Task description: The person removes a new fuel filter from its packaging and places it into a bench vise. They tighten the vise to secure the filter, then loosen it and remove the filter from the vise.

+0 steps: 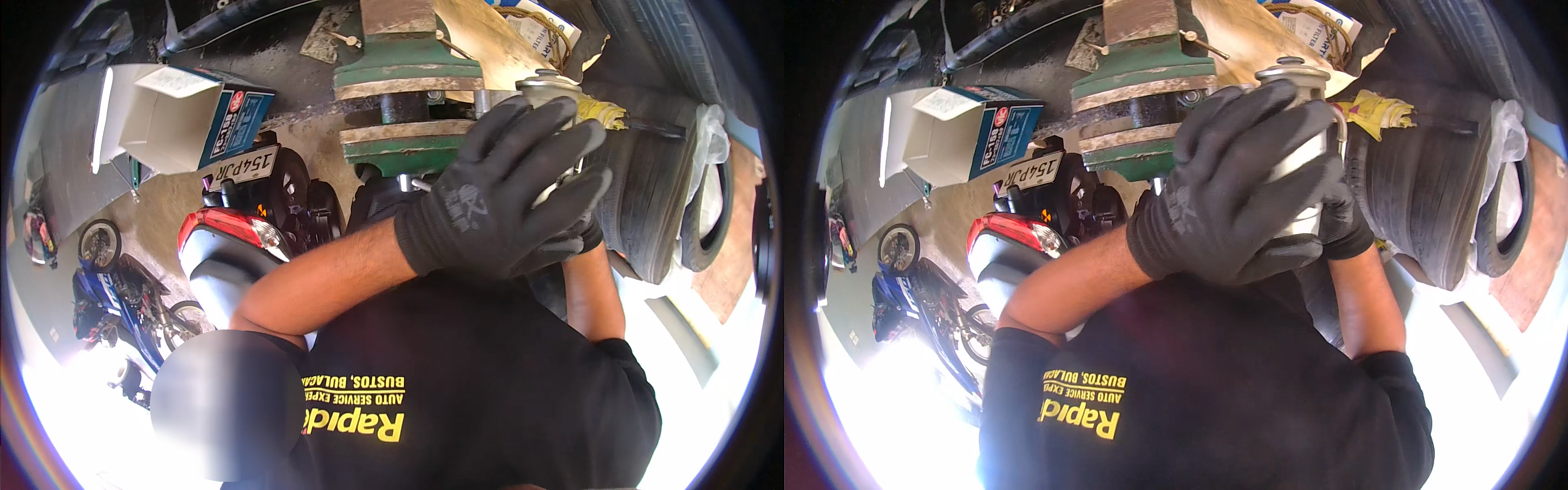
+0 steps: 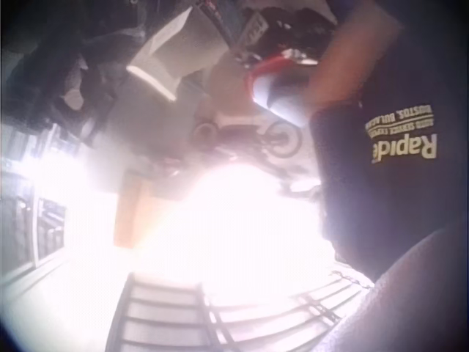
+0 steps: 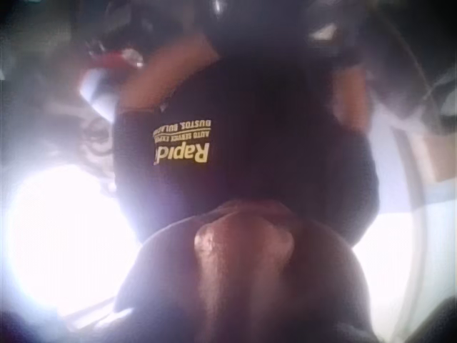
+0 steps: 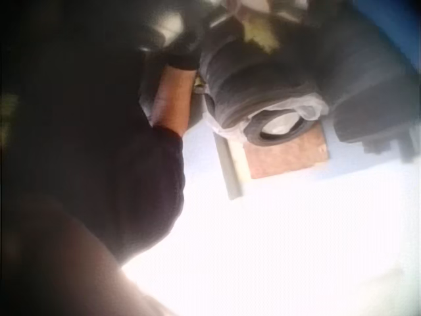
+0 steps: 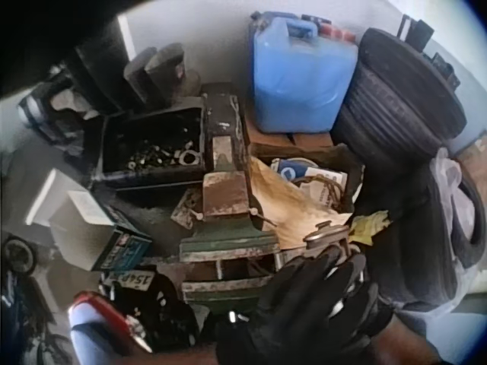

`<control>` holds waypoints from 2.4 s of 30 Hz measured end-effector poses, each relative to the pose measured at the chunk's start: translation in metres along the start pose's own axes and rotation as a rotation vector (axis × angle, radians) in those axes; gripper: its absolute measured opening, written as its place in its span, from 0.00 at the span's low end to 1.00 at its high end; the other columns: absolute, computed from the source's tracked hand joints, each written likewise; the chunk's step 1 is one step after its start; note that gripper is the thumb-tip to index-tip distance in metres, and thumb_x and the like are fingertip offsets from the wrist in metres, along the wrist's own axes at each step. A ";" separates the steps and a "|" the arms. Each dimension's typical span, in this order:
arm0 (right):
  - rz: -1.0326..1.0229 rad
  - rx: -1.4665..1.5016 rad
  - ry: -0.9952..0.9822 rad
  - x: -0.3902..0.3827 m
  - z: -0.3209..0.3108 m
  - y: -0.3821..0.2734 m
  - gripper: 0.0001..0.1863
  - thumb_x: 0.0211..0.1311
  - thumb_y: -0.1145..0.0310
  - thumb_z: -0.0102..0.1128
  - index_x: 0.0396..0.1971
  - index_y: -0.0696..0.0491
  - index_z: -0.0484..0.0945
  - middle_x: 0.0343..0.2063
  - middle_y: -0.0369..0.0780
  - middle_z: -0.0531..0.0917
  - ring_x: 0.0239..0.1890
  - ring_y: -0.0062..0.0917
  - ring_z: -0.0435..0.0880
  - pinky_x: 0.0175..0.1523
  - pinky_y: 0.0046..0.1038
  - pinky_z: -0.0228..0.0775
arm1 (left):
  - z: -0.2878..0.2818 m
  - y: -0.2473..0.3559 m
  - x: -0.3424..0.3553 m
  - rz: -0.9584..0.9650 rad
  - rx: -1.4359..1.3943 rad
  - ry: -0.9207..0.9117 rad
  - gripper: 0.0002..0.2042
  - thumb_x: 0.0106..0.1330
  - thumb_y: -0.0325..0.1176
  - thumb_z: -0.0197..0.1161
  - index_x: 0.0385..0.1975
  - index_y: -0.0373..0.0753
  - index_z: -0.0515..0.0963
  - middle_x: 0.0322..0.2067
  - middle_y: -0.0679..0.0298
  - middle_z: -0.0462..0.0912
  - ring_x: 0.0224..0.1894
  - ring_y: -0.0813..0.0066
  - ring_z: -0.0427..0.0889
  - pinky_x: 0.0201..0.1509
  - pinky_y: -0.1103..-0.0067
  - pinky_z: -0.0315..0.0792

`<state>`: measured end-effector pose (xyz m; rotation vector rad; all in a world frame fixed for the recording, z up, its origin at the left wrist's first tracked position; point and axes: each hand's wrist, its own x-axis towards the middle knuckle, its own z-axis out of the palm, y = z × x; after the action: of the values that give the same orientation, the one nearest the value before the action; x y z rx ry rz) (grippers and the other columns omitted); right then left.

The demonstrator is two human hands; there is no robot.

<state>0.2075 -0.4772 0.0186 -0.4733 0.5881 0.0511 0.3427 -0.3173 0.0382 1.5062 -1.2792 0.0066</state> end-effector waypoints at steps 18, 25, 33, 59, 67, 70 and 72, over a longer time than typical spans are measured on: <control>0.112 -0.225 -0.005 0.005 -0.008 0.000 0.53 0.47 0.49 0.72 0.71 0.62 0.61 0.58 0.55 0.78 0.55 0.48 0.84 0.59 0.47 0.82 | 0.005 -0.094 -0.199 -0.698 0.351 -0.045 0.20 0.57 0.34 0.71 0.49 0.38 0.80 0.48 0.54 0.79 0.53 0.52 0.77 0.58 0.62 0.72; 0.115 -0.243 -0.041 0.002 -0.009 -0.003 0.52 0.49 0.50 0.71 0.71 0.63 0.62 0.60 0.57 0.77 0.57 0.47 0.84 0.62 0.46 0.80 | 0.005 -0.165 -0.218 -1.014 -0.349 -0.356 0.18 0.64 0.44 0.67 0.50 0.43 0.84 0.48 0.57 0.88 0.50 0.53 0.85 0.55 0.64 0.77; -0.051 -0.174 0.111 0.000 -0.020 0.008 0.51 0.49 0.56 0.72 0.71 0.63 0.59 0.60 0.60 0.76 0.57 0.57 0.81 0.62 0.56 0.77 | 0.001 -0.201 -0.215 -0.355 -0.048 -1.007 0.19 0.77 0.38 0.56 0.64 0.40 0.75 0.61 0.57 0.79 0.63 0.65 0.77 0.68 0.70 0.72; 0.004 -0.274 0.072 -0.011 -0.010 -0.005 0.41 0.53 0.69 0.67 0.70 0.62 0.65 0.60 0.46 0.80 0.61 0.31 0.80 0.68 0.35 0.70 | -0.100 -0.028 -0.089 -1.294 -0.141 -0.768 0.25 0.72 0.40 0.66 0.65 0.36 0.72 0.58 0.54 0.82 0.57 0.66 0.82 0.63 0.67 0.74; 0.000 -0.282 -0.046 -0.018 0.023 -0.027 0.33 0.57 0.73 0.74 0.62 0.58 0.72 0.48 0.41 0.85 0.50 0.25 0.86 0.55 0.30 0.80 | 0.012 0.048 -0.050 -1.174 -1.017 -0.025 0.37 0.70 0.31 0.67 0.74 0.33 0.54 0.60 0.57 0.76 0.63 0.68 0.76 0.66 0.71 0.72; 0.002 -0.389 0.083 -0.014 0.022 -0.024 0.30 0.53 0.73 0.78 0.56 0.59 0.76 0.46 0.40 0.85 0.46 0.23 0.86 0.51 0.28 0.81 | 0.037 0.034 -0.045 -1.203 -1.164 0.085 0.48 0.59 0.45 0.77 0.74 0.31 0.55 0.65 0.52 0.74 0.65 0.59 0.75 0.70 0.64 0.70; -0.053 -0.393 0.023 -0.012 0.018 -0.020 0.28 0.58 0.73 0.74 0.59 0.59 0.75 0.47 0.39 0.85 0.46 0.22 0.86 0.52 0.27 0.80 | 0.044 0.018 -0.045 -1.164 -1.228 0.031 0.49 0.55 0.47 0.80 0.73 0.31 0.59 0.63 0.52 0.77 0.63 0.61 0.78 0.67 0.66 0.72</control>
<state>0.2108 -0.4862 0.0466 -0.8715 0.5890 0.1118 0.2862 -0.3140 0.0068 0.8871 -0.0542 -1.2521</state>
